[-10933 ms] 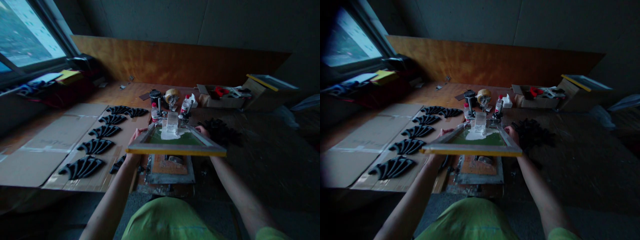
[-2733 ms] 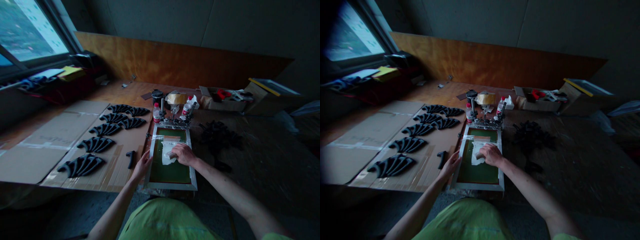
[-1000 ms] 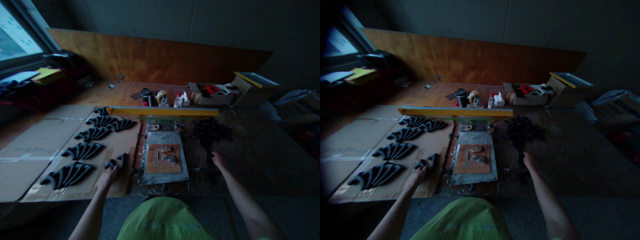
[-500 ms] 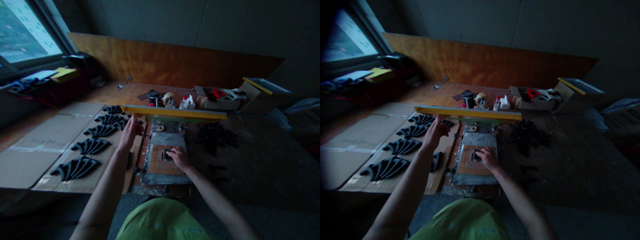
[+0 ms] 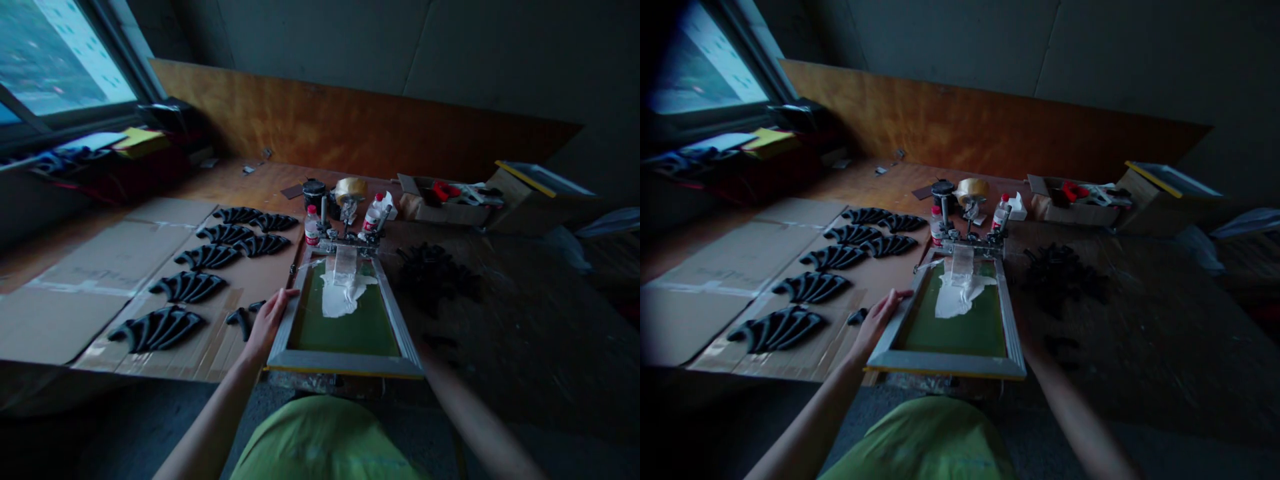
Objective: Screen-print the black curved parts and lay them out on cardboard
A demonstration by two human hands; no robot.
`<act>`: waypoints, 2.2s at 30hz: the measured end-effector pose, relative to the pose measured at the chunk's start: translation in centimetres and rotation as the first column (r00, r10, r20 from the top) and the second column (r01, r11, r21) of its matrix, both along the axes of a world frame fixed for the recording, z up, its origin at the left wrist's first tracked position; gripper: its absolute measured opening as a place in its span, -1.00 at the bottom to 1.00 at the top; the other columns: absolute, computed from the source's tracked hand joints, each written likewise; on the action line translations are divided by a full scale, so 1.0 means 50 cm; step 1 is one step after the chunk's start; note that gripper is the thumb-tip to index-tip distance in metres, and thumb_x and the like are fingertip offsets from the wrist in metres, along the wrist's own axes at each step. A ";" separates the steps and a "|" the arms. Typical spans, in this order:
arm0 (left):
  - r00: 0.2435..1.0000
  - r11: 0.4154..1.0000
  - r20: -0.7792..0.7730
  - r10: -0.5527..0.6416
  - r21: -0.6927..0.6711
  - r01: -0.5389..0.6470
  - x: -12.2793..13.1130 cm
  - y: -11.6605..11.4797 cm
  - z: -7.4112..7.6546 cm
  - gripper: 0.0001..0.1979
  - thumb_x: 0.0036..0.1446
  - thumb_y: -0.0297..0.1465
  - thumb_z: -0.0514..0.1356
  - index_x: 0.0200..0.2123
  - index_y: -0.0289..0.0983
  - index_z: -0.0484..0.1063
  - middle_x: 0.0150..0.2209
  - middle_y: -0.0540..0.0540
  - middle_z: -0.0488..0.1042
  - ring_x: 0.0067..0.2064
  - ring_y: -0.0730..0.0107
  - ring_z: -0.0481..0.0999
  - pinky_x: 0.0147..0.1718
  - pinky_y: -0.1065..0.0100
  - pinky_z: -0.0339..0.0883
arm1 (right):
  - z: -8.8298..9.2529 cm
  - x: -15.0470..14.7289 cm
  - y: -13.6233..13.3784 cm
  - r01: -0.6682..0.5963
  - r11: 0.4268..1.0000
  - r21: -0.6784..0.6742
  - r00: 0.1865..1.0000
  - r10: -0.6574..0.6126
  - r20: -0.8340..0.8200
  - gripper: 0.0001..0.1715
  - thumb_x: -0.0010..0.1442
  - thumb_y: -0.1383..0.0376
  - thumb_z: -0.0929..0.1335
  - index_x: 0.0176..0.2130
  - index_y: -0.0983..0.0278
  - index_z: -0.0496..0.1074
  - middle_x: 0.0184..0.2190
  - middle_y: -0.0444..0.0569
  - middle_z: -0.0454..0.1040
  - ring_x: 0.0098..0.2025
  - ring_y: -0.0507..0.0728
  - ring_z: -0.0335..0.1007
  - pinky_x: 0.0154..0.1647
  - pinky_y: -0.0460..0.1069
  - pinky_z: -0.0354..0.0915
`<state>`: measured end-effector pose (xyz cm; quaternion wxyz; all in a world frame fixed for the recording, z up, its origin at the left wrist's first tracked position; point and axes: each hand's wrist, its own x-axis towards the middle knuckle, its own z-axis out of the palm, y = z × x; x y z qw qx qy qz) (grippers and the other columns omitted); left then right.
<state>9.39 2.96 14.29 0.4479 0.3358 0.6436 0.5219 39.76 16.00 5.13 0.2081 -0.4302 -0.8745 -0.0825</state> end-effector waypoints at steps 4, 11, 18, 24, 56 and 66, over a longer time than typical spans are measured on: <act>0.996 0.997 0.086 -0.007 -0.075 0.014 0.010 -0.026 -0.100 -0.24 0.01 0.03 0.21 0.20 -0.28 0.30 -0.24 -0.13 0.55 -0.31 0.27 0.53 -0.36 0.36 0.38 | 0.055 0.017 0.061 0.057 0.986 -0.155 0.975 -0.088 -0.202 -0.73 0.28 0.31 0.30 -0.03 0.27 0.43 -0.19 0.02 0.49 -0.25 0.10 0.46 -0.24 0.02 0.43; 0.986 0.984 -0.119 -0.119 -0.146 0.102 -0.012 -0.014 -0.226 -0.24 0.06 0.01 0.16 0.26 -0.25 0.21 -0.32 -0.07 0.52 -0.35 0.30 0.51 -0.40 0.37 0.35 | 0.145 -0.178 0.053 -0.090 0.952 -0.294 0.995 0.076 -0.058 -0.51 0.07 0.24 0.48 -0.01 0.28 0.39 -0.04 0.12 0.41 0.02 0.26 0.30 0.01 0.13 0.28; 0.983 0.976 -0.091 -0.158 -0.163 0.142 -0.019 -0.007 -0.227 -0.23 0.06 0.03 0.14 0.23 -0.31 0.22 -0.35 -0.05 0.50 -0.37 0.32 0.48 -0.41 0.39 0.31 | 0.099 -0.148 -0.046 -0.339 0.864 -0.371 0.903 0.409 0.128 -0.82 0.13 0.49 0.30 -0.27 0.30 0.45 -0.30 0.03 0.51 -0.15 0.17 0.34 -0.12 0.02 0.19; 0.985 0.982 -0.120 -0.123 -0.156 0.104 -0.014 -0.009 -0.213 -0.29 0.05 0.00 0.18 0.18 -0.30 0.30 -0.35 -0.05 0.51 -0.34 0.29 0.50 -0.39 0.38 0.31 | 0.132 -0.120 -0.041 -0.477 0.764 -0.435 0.833 0.551 0.054 -0.82 0.06 0.46 0.34 -0.33 0.24 0.48 -0.37 -0.04 0.52 -0.21 0.17 0.33 -0.17 0.04 0.15; 0.950 0.875 0.242 0.198 0.393 -0.282 0.040 0.172 0.110 -0.58 0.12 0.02 0.11 -0.20 -0.21 0.30 -0.41 0.01 0.47 -0.41 0.48 0.48 -0.44 0.48 0.34 | -0.016 -0.090 -0.044 0.022 0.873 -0.488 0.996 -0.061 -0.063 -0.77 0.18 0.16 0.40 -0.34 0.29 0.41 -0.23 0.09 0.47 -0.11 0.19 0.38 -0.07 0.04 0.27; 0.873 0.960 0.487 0.018 -0.253 0.121 0.175 -0.015 -0.113 -0.43 -0.03 0.11 0.20 -0.19 -0.26 0.37 -0.20 -0.23 0.54 -0.22 0.19 0.57 -0.33 0.26 0.44 | 0.028 -0.173 -0.144 -0.241 0.844 -0.480 0.943 0.086 -0.322 -0.95 0.27 0.32 0.31 -0.23 0.20 0.39 -0.24 -0.02 0.50 -0.13 0.13 0.41 -0.13 -0.02 0.30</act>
